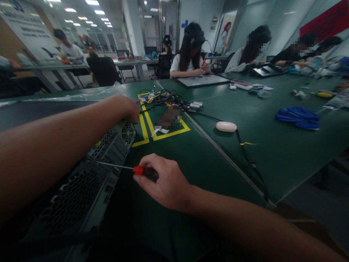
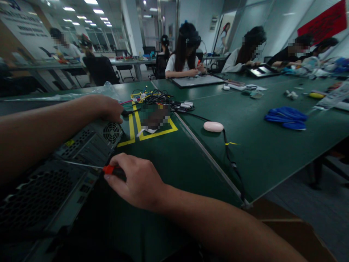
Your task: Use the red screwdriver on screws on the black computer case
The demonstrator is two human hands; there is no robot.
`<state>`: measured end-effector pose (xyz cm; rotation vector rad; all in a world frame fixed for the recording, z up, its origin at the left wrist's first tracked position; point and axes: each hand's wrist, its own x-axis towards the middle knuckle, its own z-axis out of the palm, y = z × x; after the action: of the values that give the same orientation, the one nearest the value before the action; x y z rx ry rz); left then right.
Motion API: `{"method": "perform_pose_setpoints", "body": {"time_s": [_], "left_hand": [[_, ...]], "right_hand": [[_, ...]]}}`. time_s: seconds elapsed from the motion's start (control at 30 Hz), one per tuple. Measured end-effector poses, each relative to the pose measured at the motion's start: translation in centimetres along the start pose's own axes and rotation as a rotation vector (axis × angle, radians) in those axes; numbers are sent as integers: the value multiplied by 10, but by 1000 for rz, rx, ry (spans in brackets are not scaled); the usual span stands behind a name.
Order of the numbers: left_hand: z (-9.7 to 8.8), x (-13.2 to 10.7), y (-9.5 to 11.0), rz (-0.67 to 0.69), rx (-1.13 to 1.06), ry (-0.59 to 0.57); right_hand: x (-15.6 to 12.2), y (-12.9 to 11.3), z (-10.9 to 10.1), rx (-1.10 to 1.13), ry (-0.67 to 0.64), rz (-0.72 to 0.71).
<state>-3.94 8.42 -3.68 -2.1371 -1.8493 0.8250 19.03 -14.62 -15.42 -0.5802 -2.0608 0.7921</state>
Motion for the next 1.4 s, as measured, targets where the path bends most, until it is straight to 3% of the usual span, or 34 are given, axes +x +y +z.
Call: {"method": "perform_pose_setpoints", "body": {"time_s": [0.37, 0.6, 1.4], "left_hand": [[3, 3, -3, 21, 32, 14], [1, 0, -2, 31, 31, 9], [-5, -14, 4, -11, -31, 23]], "right_hand": [[-1, 0, 2, -4, -18, 50], [-1, 1, 0, -50, 43, -38], [3, -2, -3, -32, -30, 33]]}}
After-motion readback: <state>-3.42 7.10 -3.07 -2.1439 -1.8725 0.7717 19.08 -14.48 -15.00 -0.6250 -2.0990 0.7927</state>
